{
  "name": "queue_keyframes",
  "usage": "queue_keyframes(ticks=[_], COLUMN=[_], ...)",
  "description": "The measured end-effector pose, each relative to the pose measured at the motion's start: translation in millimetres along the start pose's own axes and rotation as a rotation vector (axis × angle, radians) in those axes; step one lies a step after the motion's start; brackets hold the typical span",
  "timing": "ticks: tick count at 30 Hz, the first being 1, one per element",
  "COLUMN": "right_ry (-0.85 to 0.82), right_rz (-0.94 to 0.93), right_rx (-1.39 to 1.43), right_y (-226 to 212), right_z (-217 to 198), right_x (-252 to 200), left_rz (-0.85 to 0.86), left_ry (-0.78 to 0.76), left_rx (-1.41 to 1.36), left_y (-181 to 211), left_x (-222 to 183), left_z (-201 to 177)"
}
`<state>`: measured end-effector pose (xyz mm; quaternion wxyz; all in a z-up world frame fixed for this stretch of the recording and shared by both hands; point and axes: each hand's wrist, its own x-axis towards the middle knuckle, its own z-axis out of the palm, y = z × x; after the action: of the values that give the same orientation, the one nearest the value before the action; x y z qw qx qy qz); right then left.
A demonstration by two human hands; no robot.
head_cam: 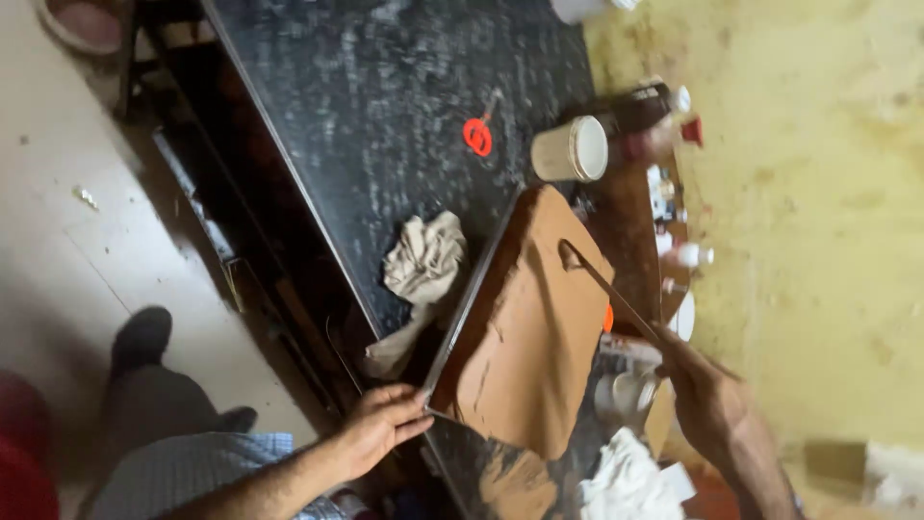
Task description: Frosting a rectangular chocolate cake with chocolate frosting using an offset spatula.
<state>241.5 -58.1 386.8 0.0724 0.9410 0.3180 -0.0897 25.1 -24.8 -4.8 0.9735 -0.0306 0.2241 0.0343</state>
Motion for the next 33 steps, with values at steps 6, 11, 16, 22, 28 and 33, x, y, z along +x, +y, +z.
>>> queue_keyframes(ticks=[6, 11, 16, 22, 28, 33], right_ry=[-0.102, -0.009, -0.392, -0.221, -0.041, -0.409], right_rz=[-0.167, -0.415, -0.173, -0.511, -0.412, -0.206], right_rx=[-0.975, -1.307, -1.277, -1.304, -1.378, -1.36], right_y=[-142.0, -168.9, -196.5, -176.2, -178.8, -230.5], right_z=[-16.0, -11.2, -19.3, -2.9, -0.2, -12.4], right_x=[81.9, 118.4, 103.9, 58.6, 126.7, 80.7], left_rz=[-0.114, -0.135, -0.137, -0.16, -0.15, -0.098], left_ry=[-0.005, -0.001, 0.001, 0.006, 0.011, -0.039], left_rx=[0.084, 0.062, 0.107, 0.08, 0.02, 0.003], left_y=[-9.3, -15.1, -14.7, -23.6, -34.1, -45.8], left_x=[-2.0, 3.9, 3.8, 3.6, 5.1, 6.2], left_z=[3.5, 3.9, 4.6, 3.2, 2.9, 0.1])
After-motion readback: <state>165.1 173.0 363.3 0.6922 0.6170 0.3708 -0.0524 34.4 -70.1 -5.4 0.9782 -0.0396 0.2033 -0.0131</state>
